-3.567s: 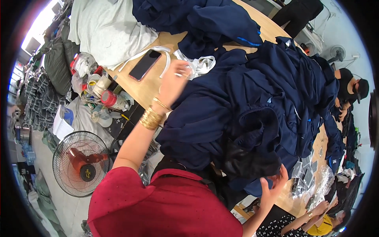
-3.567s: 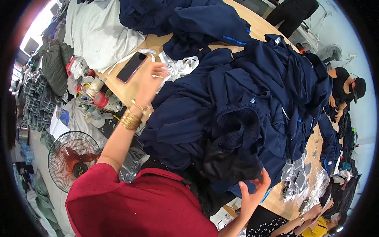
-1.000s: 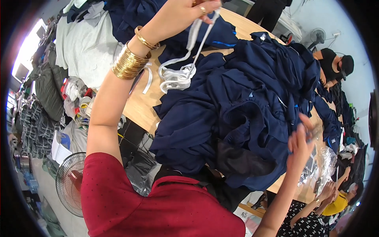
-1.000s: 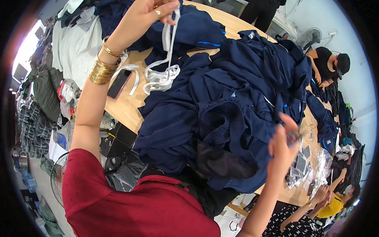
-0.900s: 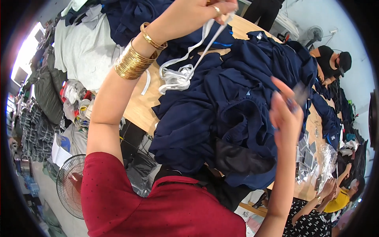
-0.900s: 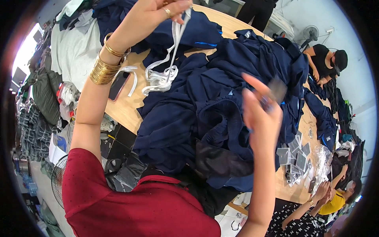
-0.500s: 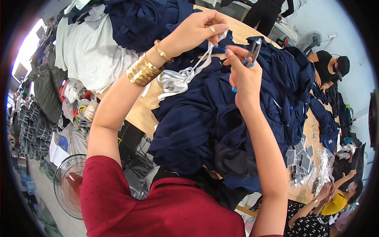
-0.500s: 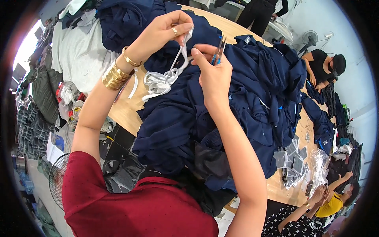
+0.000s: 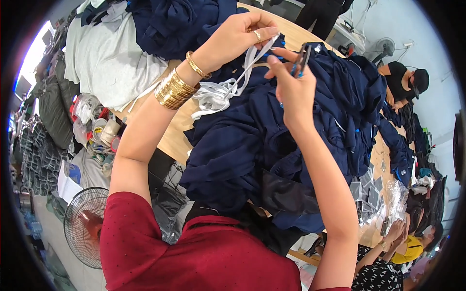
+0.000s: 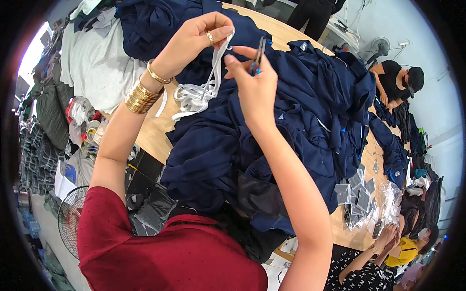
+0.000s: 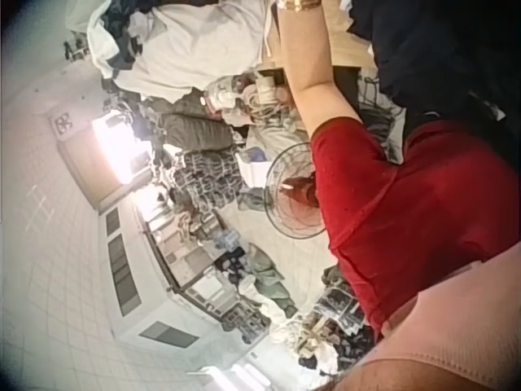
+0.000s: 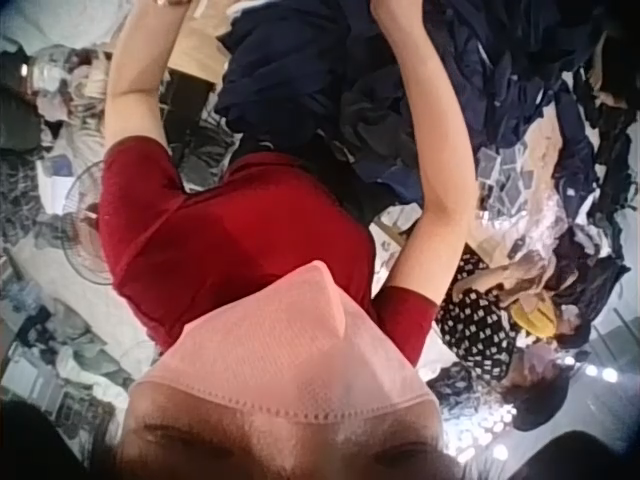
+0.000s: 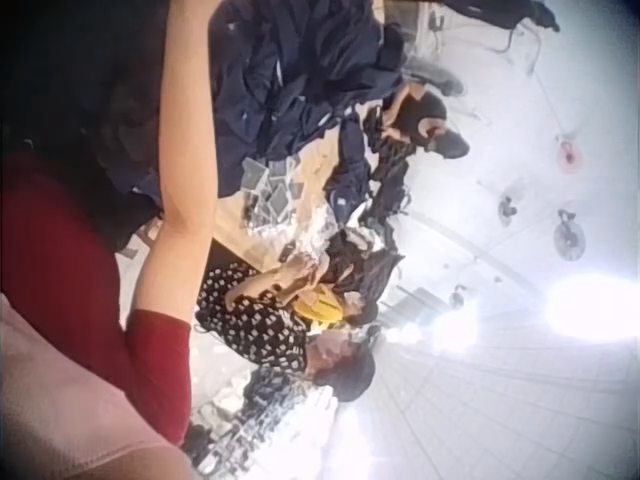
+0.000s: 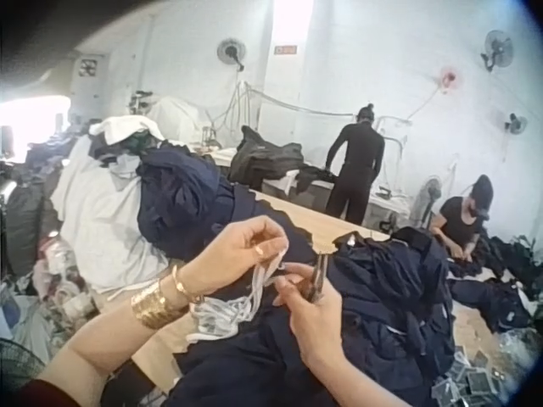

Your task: Trimming excess threads and preparing drawstrings on navy blue athletic shorts in a garment factory.

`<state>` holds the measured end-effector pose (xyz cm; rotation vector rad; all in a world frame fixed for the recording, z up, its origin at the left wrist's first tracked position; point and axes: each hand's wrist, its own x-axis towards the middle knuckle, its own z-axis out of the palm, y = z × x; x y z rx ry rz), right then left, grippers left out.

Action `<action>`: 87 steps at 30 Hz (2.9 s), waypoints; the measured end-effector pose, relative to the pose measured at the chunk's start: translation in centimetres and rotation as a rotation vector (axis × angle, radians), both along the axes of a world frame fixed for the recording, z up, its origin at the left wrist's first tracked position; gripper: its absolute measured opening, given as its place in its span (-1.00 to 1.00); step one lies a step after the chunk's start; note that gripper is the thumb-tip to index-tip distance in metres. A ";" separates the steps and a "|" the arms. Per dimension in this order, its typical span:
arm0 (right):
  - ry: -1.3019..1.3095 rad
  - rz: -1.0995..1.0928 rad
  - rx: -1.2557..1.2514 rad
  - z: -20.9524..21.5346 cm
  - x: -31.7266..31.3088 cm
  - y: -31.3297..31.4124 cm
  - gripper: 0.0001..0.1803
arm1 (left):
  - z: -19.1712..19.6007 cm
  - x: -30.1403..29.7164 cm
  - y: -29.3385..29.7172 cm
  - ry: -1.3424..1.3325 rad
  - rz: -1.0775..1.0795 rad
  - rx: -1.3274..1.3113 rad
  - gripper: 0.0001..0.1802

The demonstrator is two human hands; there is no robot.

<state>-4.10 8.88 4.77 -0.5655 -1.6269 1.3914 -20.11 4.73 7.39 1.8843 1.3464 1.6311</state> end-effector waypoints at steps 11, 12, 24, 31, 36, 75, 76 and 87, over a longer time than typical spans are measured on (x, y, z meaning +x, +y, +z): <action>0.225 0.113 0.042 3.7 1.3 0.9 -0.67 | -4.0 1.0 0.4 -0.185 0.125 0.200 -0.69; 0.254 0.108 0.072 4.4 1.5 1.8 -0.67 | -5.2 0.9 0.1 -0.099 -0.014 0.147 -0.72; 0.342 -0.048 0.060 11.2 7.1 8.9 -0.68 | -13.2 -8.6 -0.9 -0.020 -0.163 -0.579 -0.68; -0.152 0.076 0.126 6.4 3.9 8.1 -0.67 | 0.2 -5.6 -1.3 -0.024 0.095 -0.192 -0.59; -0.264 0.025 0.316 4.9 0.0 6.1 -0.70 | 3.7 -2.5 -1.1 0.102 0.040 -0.307 -0.60; -0.109 0.119 0.150 3.6 -0.2 7.7 -0.74 | -10.8 -13.8 -4.6 1.024 0.177 -0.743 -0.72; -0.119 0.125 0.134 3.3 -0.3 7.5 -0.73 | -10.9 -13.0 -5.0 0.941 0.173 -0.803 -0.68; -0.194 0.135 0.121 2.6 -1.3 6.3 -0.72 | -20.7 -11.6 -0.6 0.372 0.591 -0.938 -0.67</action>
